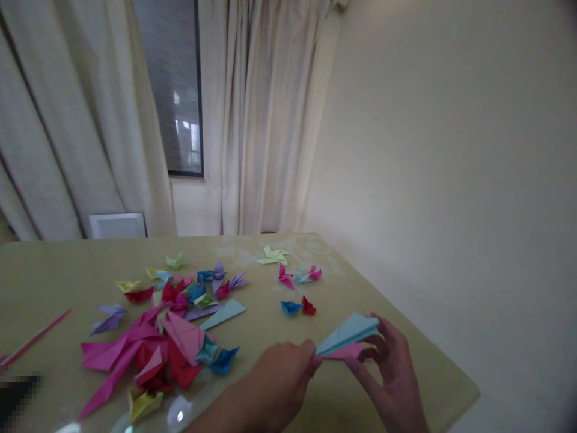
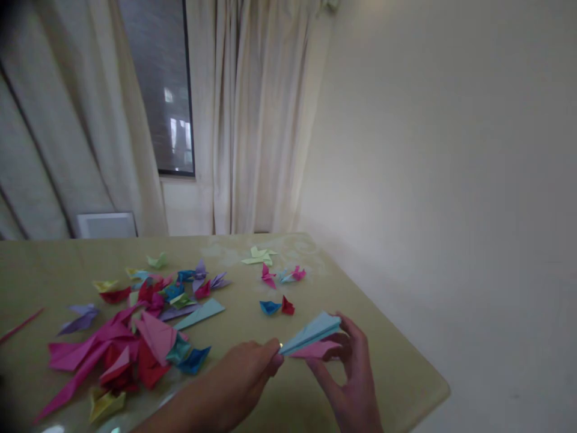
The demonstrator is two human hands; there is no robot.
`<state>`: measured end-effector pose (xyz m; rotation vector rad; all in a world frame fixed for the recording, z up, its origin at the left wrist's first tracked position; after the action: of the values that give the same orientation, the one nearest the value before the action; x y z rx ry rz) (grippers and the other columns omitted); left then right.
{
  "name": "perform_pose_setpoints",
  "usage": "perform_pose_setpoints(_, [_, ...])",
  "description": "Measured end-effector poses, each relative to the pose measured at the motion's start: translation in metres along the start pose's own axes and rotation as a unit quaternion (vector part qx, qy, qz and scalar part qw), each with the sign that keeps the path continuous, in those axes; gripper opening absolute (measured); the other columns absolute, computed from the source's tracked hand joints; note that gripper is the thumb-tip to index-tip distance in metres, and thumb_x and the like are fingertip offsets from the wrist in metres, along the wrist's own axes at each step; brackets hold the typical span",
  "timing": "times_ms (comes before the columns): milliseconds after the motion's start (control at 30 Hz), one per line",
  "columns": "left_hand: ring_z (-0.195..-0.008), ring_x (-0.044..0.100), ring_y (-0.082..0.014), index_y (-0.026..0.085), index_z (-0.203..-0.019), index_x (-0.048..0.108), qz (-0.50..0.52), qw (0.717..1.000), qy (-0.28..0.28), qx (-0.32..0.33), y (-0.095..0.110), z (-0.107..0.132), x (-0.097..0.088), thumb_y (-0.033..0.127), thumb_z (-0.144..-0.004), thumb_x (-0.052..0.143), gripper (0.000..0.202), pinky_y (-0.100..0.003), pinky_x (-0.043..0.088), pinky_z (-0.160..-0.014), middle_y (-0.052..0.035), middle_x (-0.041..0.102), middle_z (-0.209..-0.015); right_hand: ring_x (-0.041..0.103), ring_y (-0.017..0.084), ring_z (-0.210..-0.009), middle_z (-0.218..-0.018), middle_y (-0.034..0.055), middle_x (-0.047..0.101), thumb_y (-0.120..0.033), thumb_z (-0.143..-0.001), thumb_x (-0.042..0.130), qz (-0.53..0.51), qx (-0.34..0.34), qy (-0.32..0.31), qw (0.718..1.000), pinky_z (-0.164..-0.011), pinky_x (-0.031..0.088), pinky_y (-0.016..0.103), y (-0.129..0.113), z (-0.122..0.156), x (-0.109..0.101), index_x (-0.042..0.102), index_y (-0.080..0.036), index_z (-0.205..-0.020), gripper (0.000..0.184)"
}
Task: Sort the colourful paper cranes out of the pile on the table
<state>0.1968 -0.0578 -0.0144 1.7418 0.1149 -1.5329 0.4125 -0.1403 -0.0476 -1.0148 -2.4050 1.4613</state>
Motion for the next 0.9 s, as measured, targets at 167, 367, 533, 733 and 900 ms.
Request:
perform_pose_setpoints(167, [-0.087, 0.069, -0.0197, 0.025, -0.096, 0.073, 0.092, 0.989, -0.098, 0.068, 0.007, 0.003, 0.013, 0.029, -0.104, 0.038, 0.036, -0.028, 0.047, -0.076, -0.0027, 0.075, -0.090, 0.066, 0.035, -0.127, -0.140, 0.0131, 0.067, -0.042, -0.081, 0.088, 0.120, -0.052, -0.073, 0.989, -0.101, 0.060, 0.044, 0.022, 0.020, -0.054, 0.070, -0.028, -0.132, 0.056])
perform_pose_setpoints(367, [-0.078, 0.070, -0.0203, 0.029, -0.099, 0.078, 0.102, 0.982, -0.133, 0.088, 0.014, -0.004, 0.026, 0.033, -0.102, 0.045, 0.034, -0.029, 0.046, -0.068, -0.0013, 0.075, -0.081, 0.071, 0.022, -0.072, -0.081, 0.0025, 0.073, -0.050, -0.085, 0.083, -0.008, 0.105, -0.120, 0.987, -0.068, 0.061, 0.031, 0.037, 0.021, -0.057, 0.070, -0.023, -0.126, 0.051])
perform_pose_setpoints(533, [-0.102, 0.072, -0.0243, 0.024, -0.107, 0.074, -0.035, 0.998, 0.001, -0.049, -0.053, -0.012, -0.013, 0.039, -0.101, 0.053, 0.027, -0.032, 0.051, -0.086, -0.0066, 0.078, -0.109, 0.068, 0.024, -0.067, -0.070, 0.0049, 0.072, -0.068, -0.072, 0.082, 0.001, 0.170, -0.083, 0.982, -0.062, 0.056, 0.032, 0.052, -0.011, -0.039, 0.071, -0.020, -0.075, 0.050])
perform_pose_setpoints(733, [-0.129, 0.064, -0.0339, 0.014, -0.120, 0.068, -0.159, 0.951, 0.066, -0.257, -0.174, 0.013, -0.044, 0.019, -0.093, 0.057, 0.030, -0.045, 0.046, -0.109, -0.0218, 0.069, -0.135, 0.078, 0.033, -0.084, -0.084, 0.0080, 0.081, -0.067, -0.065, 0.075, 0.074, 0.207, -0.070, 0.973, -0.076, 0.061, 0.038, 0.083, -0.029, -0.033, 0.074, -0.021, -0.107, 0.062])
perform_pose_setpoints(900, [-0.117, 0.071, -0.0290, 0.017, -0.117, 0.069, -0.154, 0.946, 0.039, -0.282, -0.205, 0.022, -0.033, 0.026, -0.091, 0.064, 0.029, -0.038, 0.053, -0.098, -0.0159, 0.075, -0.125, 0.075, 0.030, -0.072, -0.071, 0.0029, 0.073, -0.068, -0.076, 0.060, 0.263, 0.161, -0.063, 0.949, -0.070, 0.058, 0.038, 0.107, -0.025, -0.042, 0.067, -0.018, -0.132, 0.075])
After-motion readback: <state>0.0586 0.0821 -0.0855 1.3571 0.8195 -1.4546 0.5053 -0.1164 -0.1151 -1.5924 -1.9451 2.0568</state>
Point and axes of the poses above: each hand's wrist, its own z-axis away from the middle knuckle, its own x-axis out of the palm, y = z × x, the point moved 2 cm from there along -z, towards the middle knuckle
